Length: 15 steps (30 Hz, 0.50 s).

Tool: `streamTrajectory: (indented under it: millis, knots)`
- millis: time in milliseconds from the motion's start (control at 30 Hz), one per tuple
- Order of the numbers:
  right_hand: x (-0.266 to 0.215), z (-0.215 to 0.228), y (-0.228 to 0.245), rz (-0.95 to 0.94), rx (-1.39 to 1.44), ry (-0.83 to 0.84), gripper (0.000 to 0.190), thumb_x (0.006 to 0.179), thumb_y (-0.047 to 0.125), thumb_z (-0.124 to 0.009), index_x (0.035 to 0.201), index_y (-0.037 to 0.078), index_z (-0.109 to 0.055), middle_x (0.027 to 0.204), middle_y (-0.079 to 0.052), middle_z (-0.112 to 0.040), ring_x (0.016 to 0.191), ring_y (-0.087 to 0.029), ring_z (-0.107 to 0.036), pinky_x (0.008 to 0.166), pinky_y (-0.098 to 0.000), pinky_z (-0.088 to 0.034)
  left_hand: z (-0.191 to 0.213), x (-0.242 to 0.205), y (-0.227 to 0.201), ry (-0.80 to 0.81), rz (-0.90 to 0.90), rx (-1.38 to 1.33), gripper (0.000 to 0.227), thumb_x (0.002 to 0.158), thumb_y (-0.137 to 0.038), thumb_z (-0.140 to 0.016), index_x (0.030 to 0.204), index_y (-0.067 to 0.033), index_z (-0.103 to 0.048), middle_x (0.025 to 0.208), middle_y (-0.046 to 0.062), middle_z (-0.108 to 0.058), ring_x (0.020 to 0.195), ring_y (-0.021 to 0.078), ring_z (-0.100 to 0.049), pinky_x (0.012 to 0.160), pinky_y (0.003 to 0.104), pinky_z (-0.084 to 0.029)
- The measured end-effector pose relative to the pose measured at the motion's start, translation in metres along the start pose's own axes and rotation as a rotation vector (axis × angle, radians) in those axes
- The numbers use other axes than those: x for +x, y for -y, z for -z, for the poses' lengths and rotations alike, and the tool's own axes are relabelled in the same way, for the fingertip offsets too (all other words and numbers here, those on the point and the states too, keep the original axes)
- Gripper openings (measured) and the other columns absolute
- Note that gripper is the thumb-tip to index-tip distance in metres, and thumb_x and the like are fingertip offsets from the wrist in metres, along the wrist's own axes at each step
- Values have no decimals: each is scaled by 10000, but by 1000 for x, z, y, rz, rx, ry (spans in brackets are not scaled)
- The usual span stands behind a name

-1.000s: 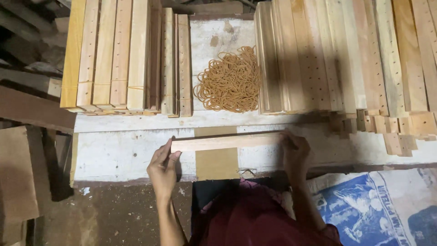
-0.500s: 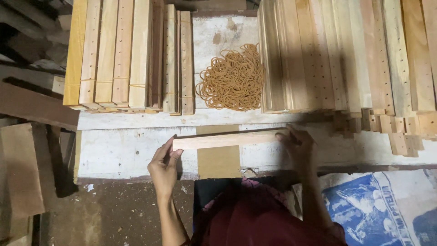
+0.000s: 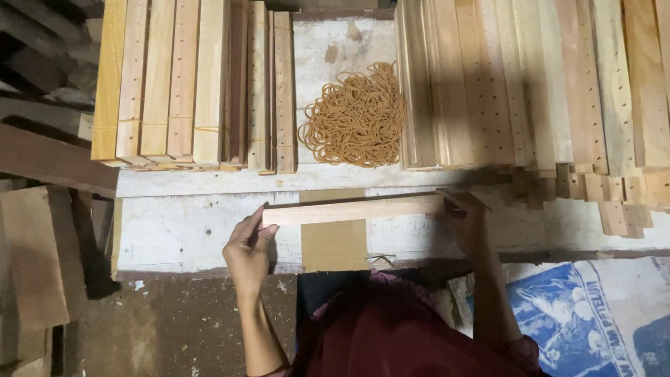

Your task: The person repeatedly picks up thin wooden slats with pre-drilled holes, aligns them in pairs, and secures them with rubber bands. The person stacks the completed pairs on the left side of the table.

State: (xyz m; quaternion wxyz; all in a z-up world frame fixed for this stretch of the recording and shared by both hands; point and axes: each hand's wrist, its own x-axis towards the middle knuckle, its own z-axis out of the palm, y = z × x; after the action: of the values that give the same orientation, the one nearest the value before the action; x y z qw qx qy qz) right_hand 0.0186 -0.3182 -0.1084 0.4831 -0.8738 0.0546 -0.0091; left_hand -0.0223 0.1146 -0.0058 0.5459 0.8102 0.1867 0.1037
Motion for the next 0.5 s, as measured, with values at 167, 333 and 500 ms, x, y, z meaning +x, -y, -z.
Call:
streamTrajectory:
  millis: [167,333,500]
  knots:
    - [1,-2,14,-34,56,39,461,865,114,-806,1316,91,-717,1106,-182,-675,981,-264,-653,875,-410,-582,3,1,-8,-12,9,-37,415,836,-18,-785,1241,13,-704,1084,282,-709,1007,427,-696,921,541,-538]
    - [3,-23,90,36,-8,44,533,747,167,-897,1257,108,-757,1026,-154,-707,935,-281,-695,849,-399,-585,33,4,3,-56,-7,39,403,875,-18,-766,1270,13,-693,1101,285,-698,1021,427,-684,918,556,-523]
    - [9,-36,130,46,-11,0,534,681,110,-924,1198,115,-792,890,-159,-740,832,-275,-702,780,-393,-577,52,10,-15,-71,7,88,389,868,-17,-769,1249,23,-704,1081,298,-700,1006,448,-686,910,559,-529]
